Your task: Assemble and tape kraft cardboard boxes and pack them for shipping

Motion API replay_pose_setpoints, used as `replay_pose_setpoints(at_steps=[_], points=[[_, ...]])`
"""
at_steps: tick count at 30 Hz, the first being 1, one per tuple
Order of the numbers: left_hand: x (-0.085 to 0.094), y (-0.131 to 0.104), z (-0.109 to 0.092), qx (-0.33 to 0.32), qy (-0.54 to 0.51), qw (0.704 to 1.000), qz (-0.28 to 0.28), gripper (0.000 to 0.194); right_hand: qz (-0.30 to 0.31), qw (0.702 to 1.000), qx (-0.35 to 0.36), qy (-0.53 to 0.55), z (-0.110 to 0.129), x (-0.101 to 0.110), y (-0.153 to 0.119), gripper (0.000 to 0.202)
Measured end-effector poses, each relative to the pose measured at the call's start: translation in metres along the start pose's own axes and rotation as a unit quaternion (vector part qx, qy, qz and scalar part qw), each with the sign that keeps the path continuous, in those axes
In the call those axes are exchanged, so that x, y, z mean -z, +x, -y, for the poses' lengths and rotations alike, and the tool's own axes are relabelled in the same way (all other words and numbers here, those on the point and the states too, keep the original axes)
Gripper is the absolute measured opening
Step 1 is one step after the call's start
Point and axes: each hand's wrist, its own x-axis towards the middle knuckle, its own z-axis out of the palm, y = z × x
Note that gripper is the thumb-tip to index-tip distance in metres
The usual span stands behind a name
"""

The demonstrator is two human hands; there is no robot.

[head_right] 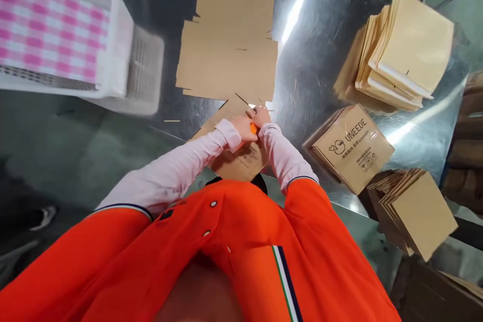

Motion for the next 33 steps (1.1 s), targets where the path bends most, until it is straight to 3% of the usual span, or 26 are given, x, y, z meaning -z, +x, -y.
replay_pose_setpoints(at_steps=[3, 6, 10, 13, 16, 19, 26, 30, 33], points=[[0.006, -0.007, -0.004, 0.005, -0.012, 1.0, 0.002, 0.042, -0.032, 0.996, -0.075, 0.031, -0.004, -0.016, 0.004, 0.055], [-0.005, -0.032, 0.011, 0.019, -0.015, 1.0, 0.018, 0.044, -0.05, 0.993, -0.095, 0.042, -0.013, -0.021, 0.006, 0.051], [-0.049, -0.111, 0.059, 0.057, -0.017, 0.995, 0.075, 0.063, -0.071, 0.991, -0.098, 0.055, -0.017, -0.021, 0.008, 0.048], [-0.09, -0.18, 0.093, 0.113, -0.043, 0.99, 0.068, 0.086, -0.076, 0.991, -0.096, 0.056, -0.016, -0.019, 0.008, 0.044], [-0.122, -0.218, 0.113, 0.138, -0.081, 0.985, 0.064, 0.092, -0.075, 0.991, -0.099, 0.051, -0.017, -0.018, 0.008, 0.042], [-0.145, -0.221, 0.128, 0.134, -0.106, 0.983, 0.059, 0.091, -0.074, 0.992, -0.096, 0.046, -0.02, -0.017, 0.01, 0.041], [-0.197, -0.189, 0.16, 0.102, -0.187, 0.977, 0.017, 0.089, -0.084, 0.991, -0.105, 0.022, -0.024, -0.016, 0.011, 0.04], [-0.219, -0.181, 0.163, 0.075, -0.216, 0.973, -0.02, 0.074, -0.075, 0.992, -0.097, -0.014, -0.025, -0.006, 0.014, 0.041], [-0.224, -0.184, 0.162, 0.039, -0.227, 0.972, -0.047, 0.068, -0.05, 0.993, -0.1, -0.032, -0.019, 0.005, 0.015, 0.045]])
